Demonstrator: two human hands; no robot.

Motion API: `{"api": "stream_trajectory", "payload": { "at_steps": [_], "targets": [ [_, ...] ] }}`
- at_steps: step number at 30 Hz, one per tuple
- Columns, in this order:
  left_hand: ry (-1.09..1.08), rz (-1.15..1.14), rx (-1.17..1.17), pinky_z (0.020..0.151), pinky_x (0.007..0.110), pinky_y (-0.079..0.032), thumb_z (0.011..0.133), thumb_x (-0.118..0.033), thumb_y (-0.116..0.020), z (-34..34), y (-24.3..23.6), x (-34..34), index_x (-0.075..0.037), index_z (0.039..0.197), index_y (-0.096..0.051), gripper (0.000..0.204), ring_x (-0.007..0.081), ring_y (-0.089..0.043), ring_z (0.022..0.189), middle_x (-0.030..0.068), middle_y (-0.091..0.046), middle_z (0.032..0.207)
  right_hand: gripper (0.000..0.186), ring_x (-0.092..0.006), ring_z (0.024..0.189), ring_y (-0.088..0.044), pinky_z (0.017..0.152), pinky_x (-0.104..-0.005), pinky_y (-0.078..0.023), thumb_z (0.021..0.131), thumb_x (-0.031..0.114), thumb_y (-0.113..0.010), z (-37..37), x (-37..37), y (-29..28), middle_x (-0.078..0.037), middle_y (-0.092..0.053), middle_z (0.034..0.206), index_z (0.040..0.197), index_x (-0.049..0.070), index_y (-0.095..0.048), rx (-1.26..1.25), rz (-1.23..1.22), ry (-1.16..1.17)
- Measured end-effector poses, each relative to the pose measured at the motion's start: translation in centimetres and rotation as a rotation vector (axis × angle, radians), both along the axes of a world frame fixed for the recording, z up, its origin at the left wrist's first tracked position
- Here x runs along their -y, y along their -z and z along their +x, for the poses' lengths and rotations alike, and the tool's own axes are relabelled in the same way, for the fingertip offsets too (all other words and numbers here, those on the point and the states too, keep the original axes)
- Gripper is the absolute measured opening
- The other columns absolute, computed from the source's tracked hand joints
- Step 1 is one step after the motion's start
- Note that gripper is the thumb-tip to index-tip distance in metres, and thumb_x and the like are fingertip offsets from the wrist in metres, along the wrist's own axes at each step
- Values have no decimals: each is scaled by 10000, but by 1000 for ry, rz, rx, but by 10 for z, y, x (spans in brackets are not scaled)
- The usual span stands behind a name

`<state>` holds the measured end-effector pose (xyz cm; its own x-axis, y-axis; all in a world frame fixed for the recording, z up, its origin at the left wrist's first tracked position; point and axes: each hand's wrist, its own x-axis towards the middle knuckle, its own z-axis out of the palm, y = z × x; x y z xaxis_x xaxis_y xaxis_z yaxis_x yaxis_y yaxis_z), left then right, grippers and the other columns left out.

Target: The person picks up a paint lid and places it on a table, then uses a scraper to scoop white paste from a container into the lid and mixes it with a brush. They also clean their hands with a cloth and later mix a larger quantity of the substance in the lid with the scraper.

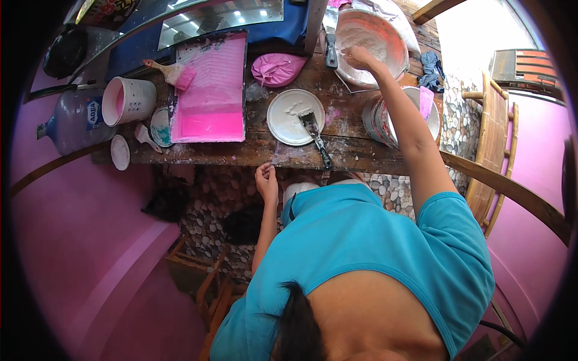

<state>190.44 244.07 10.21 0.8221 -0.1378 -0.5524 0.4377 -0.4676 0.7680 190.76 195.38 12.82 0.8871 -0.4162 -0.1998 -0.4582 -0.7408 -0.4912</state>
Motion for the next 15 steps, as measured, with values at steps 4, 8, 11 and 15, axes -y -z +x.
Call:
{"api": "stream_trajectory", "payload": {
  "at_steps": [4, 8, 11, 15],
  "targets": [
    [-21, -27, 28, 760, 256, -461, 874, -146, -622, 2, 4, -8, -27, 1044, -589, 210, 112, -553, 843, 50, -559, 1007, 352, -404, 889, -632, 788, -442, -486, 819, 170, -493, 1, -1, 4, -276, -636, 965, 1096, 23, -653, -153, 37, -45],
    [-22, -24, 23, 760, 255, -458, 877, -149, -618, 4, 7, -14, -25, 1042, -592, 208, 115, -548, 834, 51, -556, 1000, 347, -272, 722, -620, 687, -373, -495, 823, 205, -527, -1, -1, -1, -168, -651, 810, 1089, 24, -656, -156, 215, 7],
    [-19, -5, 30, 760, 254, -457, 878, -150, -619, 4, 12, -20, -26, 1038, -594, 205, 115, -546, 833, 52, -554, 995, 344, -169, 665, -552, 627, -310, -481, 846, 265, -558, 2, -8, -10, -67, -587, 730, 1048, 9, -666, -196, 487, 103],
    [-11, -3, 22, 762, 254, -458, 874, -152, -625, 6, 11, -21, -27, 1038, -594, 208, 115, -546, 835, 50, -553, 990, 340, -120, 658, -506, 594, -280, -465, 882, 310, -574, -1, -5, -14, 6, -506, 699, 945, -12, -661, -184, 693, 242]
  ]
}}
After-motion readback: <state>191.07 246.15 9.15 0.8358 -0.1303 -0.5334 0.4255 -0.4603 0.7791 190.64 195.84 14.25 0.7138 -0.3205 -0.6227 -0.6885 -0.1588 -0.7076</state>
